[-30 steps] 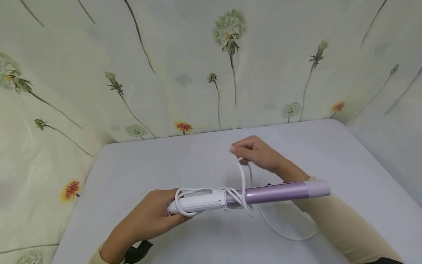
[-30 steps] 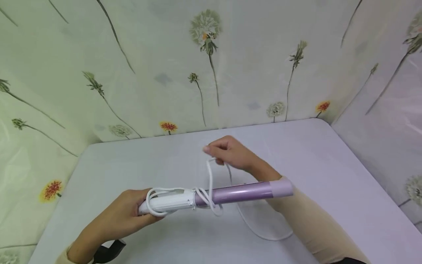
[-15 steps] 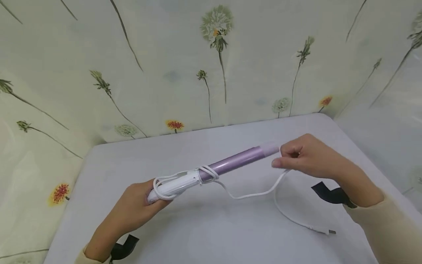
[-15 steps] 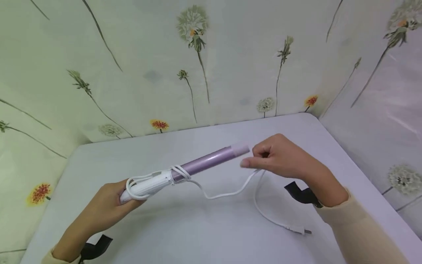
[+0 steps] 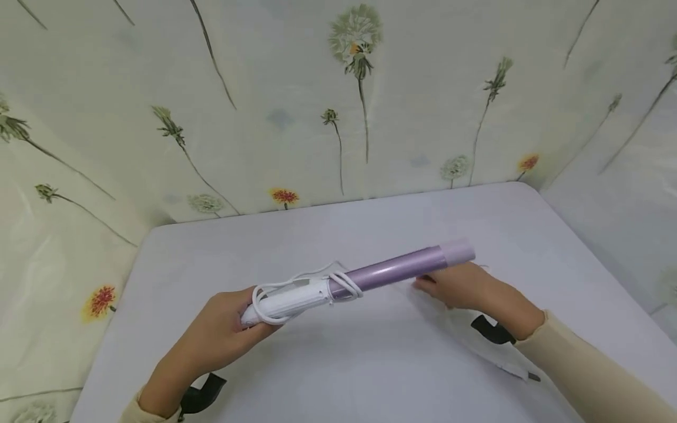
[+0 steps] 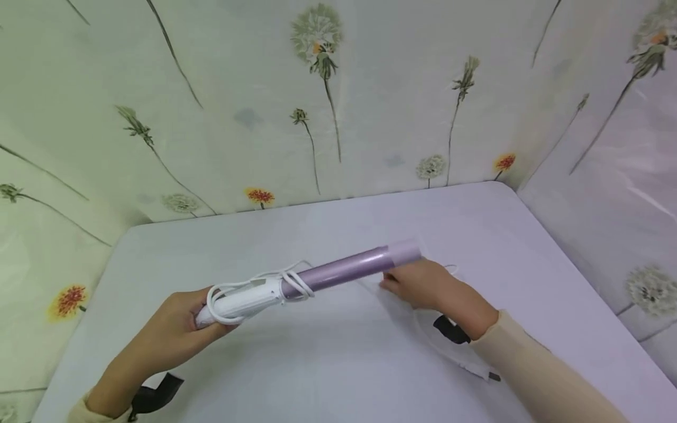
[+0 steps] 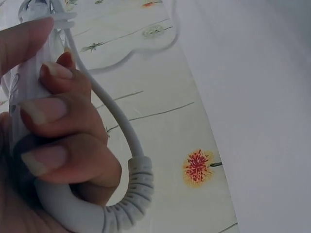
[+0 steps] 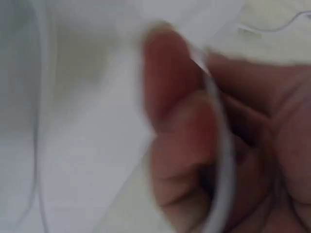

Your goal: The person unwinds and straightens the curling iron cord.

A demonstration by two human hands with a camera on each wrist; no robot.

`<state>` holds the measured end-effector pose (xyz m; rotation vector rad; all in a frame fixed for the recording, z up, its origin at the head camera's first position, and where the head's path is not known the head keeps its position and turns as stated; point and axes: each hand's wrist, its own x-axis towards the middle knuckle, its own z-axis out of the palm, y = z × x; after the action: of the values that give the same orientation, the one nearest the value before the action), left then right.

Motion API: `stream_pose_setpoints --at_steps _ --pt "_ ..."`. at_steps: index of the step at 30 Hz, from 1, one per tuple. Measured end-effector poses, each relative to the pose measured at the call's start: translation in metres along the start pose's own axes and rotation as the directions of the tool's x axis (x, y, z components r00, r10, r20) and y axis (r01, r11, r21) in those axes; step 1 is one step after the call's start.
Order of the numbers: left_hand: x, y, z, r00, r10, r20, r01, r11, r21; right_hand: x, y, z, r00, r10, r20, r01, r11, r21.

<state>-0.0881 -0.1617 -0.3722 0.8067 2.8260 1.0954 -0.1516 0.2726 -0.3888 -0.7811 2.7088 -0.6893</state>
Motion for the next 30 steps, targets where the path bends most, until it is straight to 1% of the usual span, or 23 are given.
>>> stream_pose_setpoints --at_steps 1,3,4,6,7,8,9,10,13,15,16,17,18,20,22,25,26,27,29,30 --pt "0.0 0.001 0.002 1.0 0.019 0.004 -0.019 0.999 0.029 0.003 0.004 -0.001 0.998 0.021 -0.066 -0.019 0.999 0.04" --pt "-0.001 0.004 0.006 0.999 0.05 0.014 -0.052 0.995 0.091 0.007 0.008 -0.007 0.979 0.072 -0.189 -0.05 0.991 0.12" --pt "-0.001 0.005 0.007 0.998 0.063 0.02 -0.065 0.99 0.122 0.009 0.009 -0.011 0.966 0.098 -0.238 -0.064 0.987 0.145" --pt "-0.001 0.006 0.01 0.997 0.073 0.033 -0.077 0.983 0.166 0.01 0.006 -0.022 0.932 0.129 -0.34 -0.066 0.979 0.191" --pt "-0.001 0.007 0.01 0.997 0.071 0.039 -0.077 0.981 0.18 0.011 0.002 -0.027 0.921 0.145 -0.363 -0.063 0.972 0.227" --pt "0.0 0.008 0.011 0.997 0.069 0.045 -0.077 0.979 0.191 0.012 -0.001 -0.03 0.912 0.135 -0.387 -0.04 0.969 0.245" --pt "0.0 0.009 0.011 0.996 0.067 0.051 -0.076 0.976 0.203 0.013 -0.004 -0.034 0.908 0.117 -0.402 -0.006 0.964 0.266" --pt "0.001 0.01 0.012 0.996 0.068 0.053 -0.078 0.974 0.213 0.014 -0.008 -0.036 0.908 0.095 -0.408 0.026 0.96 0.28" --pt "0.003 0.012 0.015 0.995 0.086 0.057 -0.097 0.968 0.233 0.019 -0.022 -0.04 0.918 0.016 -0.396 0.111 0.949 0.295" --pt "0.004 0.014 0.018 0.993 0.101 0.057 -0.112 0.962 0.25 0.021 -0.031 -0.04 0.912 -0.036 -0.41 0.16 0.948 0.274" --pt "0.004 0.014 0.02 0.993 0.107 0.057 -0.119 0.959 0.257 0.02 -0.035 -0.039 0.902 -0.06 -0.428 0.186 0.947 0.261" --pt "0.005 0.014 0.021 0.992 0.11 0.057 -0.121 0.956 0.266 0.018 -0.038 -0.039 0.887 -0.088 -0.453 0.217 0.946 0.242" --pt "0.005 0.014 0.022 0.992 0.112 0.056 -0.123 0.954 0.275 0.015 -0.041 -0.039 0.867 -0.116 -0.484 0.246 0.945 0.214" --pt "0.005 0.014 0.022 0.992 0.112 0.049 -0.122 0.947 0.297 0.007 -0.044 -0.041 0.815 -0.186 -0.549 0.311 0.939 0.144" --pt "0.005 0.013 0.023 0.993 0.111 0.034 -0.116 0.941 0.319 -0.002 -0.045 -0.046 0.76 -0.248 -0.601 0.378 0.921 0.098" --pt "0.006 0.011 0.022 0.993 0.121 0.002 -0.113 0.915 0.387 -0.017 -0.051 -0.054 0.684 -0.327 -0.652 0.455 0.89 0.031" --pt "0.007 0.01 0.022 0.992 0.127 -0.005 -0.114 0.903 0.414 -0.023 -0.055 -0.055 0.671 -0.348 -0.655 0.477 0.878 0.023" --pt "0.009 0.01 0.023 0.991 0.135 -0.009 -0.117 0.888 0.444 -0.027 -0.06 -0.054 0.665 -0.369 -0.649 0.496 0.868 0.015" --pt "0.012 0.008 0.024 0.988 0.151 -0.015 -0.123 0.857 0.5 -0.036 -0.071 -0.05 0.669 -0.423 -0.611 0.538 0.843 0.006" --pt "0.013 0.008 0.024 0.988 0.156 -0.017 -0.124 0.846 0.518 -0.039 -0.077 -0.048 0.671 -0.454 -0.586 0.565 0.825 0.008"
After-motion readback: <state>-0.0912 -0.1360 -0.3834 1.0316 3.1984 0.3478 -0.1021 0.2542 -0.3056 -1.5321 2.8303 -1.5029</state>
